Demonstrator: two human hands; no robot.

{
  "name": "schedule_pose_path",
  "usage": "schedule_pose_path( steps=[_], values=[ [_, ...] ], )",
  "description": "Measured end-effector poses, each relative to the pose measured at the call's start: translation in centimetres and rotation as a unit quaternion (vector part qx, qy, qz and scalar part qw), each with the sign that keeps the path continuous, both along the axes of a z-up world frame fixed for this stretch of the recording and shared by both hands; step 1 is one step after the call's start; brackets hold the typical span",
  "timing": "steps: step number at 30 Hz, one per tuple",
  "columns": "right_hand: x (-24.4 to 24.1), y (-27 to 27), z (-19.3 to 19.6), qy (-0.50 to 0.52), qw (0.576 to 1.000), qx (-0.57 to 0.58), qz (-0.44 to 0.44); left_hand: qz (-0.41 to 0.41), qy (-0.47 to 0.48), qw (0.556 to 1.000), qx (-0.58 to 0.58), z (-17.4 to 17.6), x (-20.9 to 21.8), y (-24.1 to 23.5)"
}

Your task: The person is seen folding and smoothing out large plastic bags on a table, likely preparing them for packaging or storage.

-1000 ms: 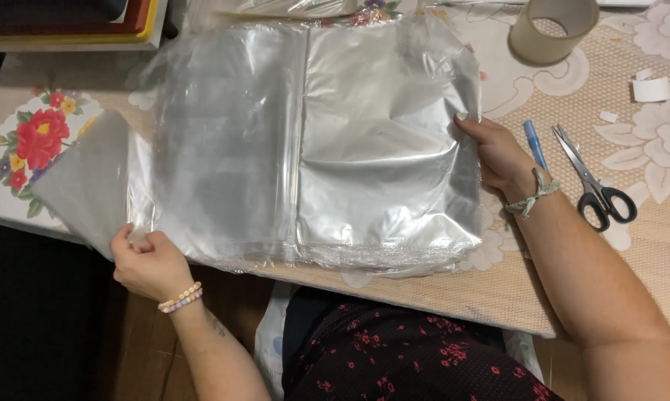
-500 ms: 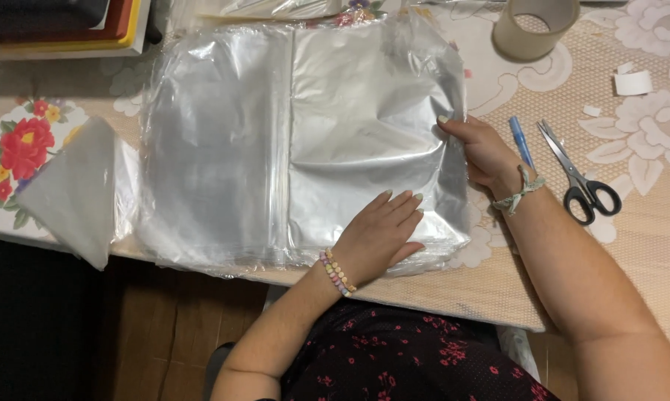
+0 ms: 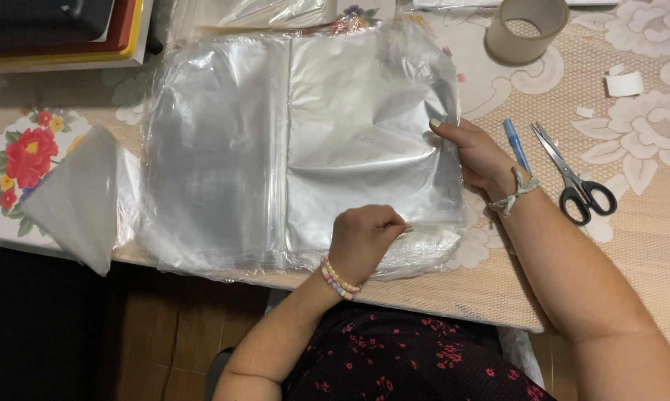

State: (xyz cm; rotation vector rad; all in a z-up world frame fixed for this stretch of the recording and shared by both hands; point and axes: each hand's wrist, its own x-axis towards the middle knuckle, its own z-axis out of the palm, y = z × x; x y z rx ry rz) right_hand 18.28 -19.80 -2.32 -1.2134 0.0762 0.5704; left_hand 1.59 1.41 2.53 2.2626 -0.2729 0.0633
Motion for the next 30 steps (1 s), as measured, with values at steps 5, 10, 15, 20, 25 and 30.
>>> schedule_pose_path(
  steps=[5,10,15,20,25,30],
  values=[
    [0.0,-0.1,-0.2,0.007,1.0,0.008,-0.008,0.045,0.169,0.948,-0.268,3.0,1.0,1.5],
    [1.8,-1.8,-5.3,0.004,1.0,-0.004,-0.011,0.109,0.167,0.909,-0.366,2.6,1.2,3.7],
    [1.0,-1.2,-3.2,0.012,1.0,-0.001,-0.019,0.243,0.096,0.896,-0.36,4.2,0.6,7.2],
    [2.9,-2.9,-7.4,-0.007,1.0,-0.014,-0.004,0.362,-0.021,0.883,-0.297,3.6,-0.8,14.6],
    [3.8,-3.8,-9.5,-0.015,1.0,-0.012,-0.011,0.434,-0.103,0.863,-0.237,1.4,-3.9,22.5],
    [4.3,-4.1,-10.2,-0.014,1.0,-0.022,-0.005,0.559,-0.186,0.791,0.165,-3.9,-6.8,30.3]
  ],
)
